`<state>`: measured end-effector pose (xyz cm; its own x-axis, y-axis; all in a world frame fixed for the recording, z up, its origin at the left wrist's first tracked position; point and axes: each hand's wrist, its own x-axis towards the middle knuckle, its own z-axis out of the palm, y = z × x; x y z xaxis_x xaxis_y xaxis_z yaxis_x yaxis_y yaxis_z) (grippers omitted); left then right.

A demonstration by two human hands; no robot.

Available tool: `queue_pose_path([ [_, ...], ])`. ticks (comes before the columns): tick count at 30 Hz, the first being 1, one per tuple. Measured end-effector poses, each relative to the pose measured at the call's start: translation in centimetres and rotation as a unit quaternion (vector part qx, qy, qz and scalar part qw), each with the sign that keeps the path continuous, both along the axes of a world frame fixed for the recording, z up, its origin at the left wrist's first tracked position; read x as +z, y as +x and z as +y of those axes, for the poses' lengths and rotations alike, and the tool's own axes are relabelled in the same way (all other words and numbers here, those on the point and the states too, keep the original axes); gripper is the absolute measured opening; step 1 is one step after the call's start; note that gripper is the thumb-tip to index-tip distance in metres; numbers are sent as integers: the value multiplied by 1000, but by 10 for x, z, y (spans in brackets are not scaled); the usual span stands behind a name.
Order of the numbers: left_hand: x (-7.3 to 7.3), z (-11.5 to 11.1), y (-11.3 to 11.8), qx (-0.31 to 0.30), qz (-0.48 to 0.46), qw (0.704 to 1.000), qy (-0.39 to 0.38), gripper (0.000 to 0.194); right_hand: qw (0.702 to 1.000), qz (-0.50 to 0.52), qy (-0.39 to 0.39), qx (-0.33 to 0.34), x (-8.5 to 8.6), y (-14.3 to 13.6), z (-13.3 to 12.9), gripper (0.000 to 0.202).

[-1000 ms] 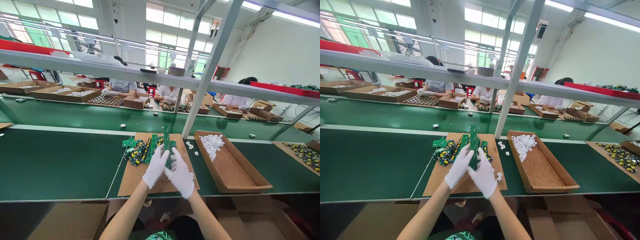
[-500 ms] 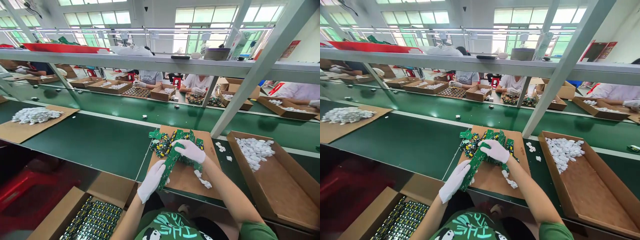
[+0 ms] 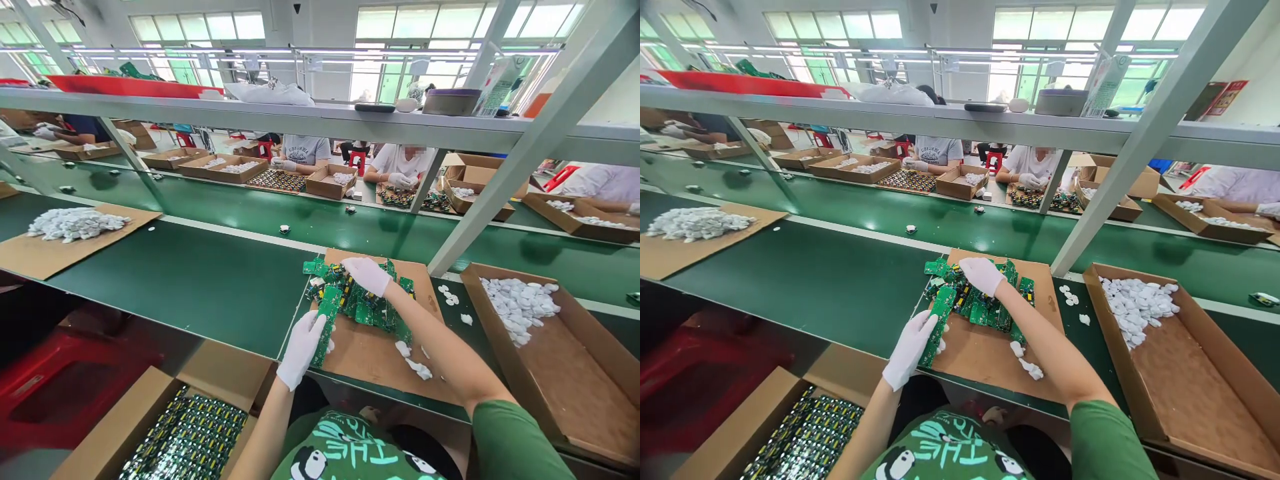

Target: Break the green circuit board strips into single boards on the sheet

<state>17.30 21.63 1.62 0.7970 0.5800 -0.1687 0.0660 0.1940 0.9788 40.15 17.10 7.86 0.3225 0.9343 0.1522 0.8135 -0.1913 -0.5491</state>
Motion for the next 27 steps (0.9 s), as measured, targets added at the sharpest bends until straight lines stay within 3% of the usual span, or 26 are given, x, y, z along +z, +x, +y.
queue_pose_path([
  [6,-11,2,16,10,9,999,51,33,997,20,-30,63,-3,-33,-20,24],
  [12,-8,11,27,44,17,994,97,27,999,-38,18,-10,-10,-54,-19,28],
  [16,-1,22,29,68,15,993,96,27,998,-55,31,-24,-15,-64,-10,30],
  [22,-4,26,26,69,12,997,12,40,997,-17,52,-59,-12,-48,8,26],
  [27,-2,23,23,79,-22,996,-27,55,993,97,46,-53,-9,-32,8,22],
])
